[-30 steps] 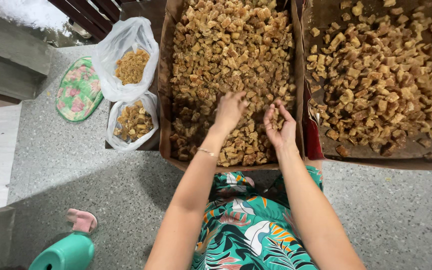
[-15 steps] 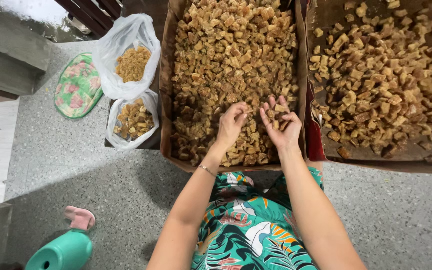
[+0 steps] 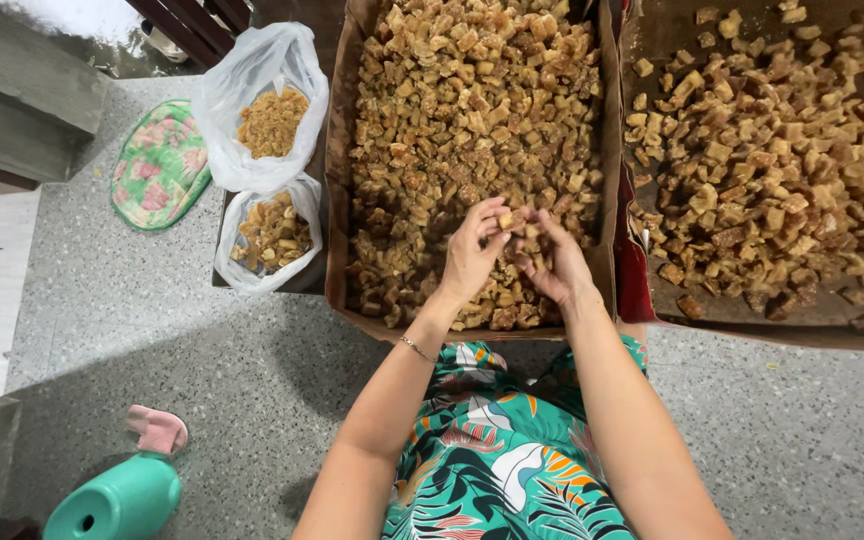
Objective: The person sorts small, brown, cubed food items by hand, moving them between two large cardboard boxes. The person scoops handfuls of the items from one box and transfers them to the other, occasionally breaking up clumps. The task involves repetitive manual handling of the food items without the use of tools.
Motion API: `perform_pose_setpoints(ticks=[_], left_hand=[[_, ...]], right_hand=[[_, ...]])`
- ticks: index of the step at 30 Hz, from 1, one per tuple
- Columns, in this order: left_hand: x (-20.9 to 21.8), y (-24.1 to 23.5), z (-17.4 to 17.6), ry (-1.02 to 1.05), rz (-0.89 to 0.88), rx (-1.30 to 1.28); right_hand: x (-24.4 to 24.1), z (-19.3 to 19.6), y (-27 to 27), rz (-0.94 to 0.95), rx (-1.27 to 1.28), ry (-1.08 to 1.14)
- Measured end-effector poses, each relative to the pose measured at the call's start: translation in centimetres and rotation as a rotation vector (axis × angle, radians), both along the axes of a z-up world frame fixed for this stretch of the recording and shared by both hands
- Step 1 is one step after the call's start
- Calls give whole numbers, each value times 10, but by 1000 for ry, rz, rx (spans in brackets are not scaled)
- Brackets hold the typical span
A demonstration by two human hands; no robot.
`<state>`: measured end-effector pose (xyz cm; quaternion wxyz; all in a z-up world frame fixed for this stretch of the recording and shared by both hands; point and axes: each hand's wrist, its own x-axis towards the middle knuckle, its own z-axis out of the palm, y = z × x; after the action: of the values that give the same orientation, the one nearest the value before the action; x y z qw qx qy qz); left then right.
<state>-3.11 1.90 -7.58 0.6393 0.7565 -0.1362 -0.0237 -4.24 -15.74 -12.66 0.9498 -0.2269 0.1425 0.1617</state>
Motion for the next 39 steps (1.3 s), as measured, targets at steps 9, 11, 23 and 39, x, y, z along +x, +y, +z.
perform_pose_setpoints(ticks=[9,11,23,39], left_hand=[[-18,15,28,-123,123,269],[-21,42,32,-343,312,278],[40,338,-46,-241,1017,842],[59,106,27,106,20,816]], right_hand=[[1,-11,-2,101,-153,-16],[6,-11,-7,37,-29,75],[12,-9,-19,-273,400,145],[9,-25,-24,-301,314,91]])
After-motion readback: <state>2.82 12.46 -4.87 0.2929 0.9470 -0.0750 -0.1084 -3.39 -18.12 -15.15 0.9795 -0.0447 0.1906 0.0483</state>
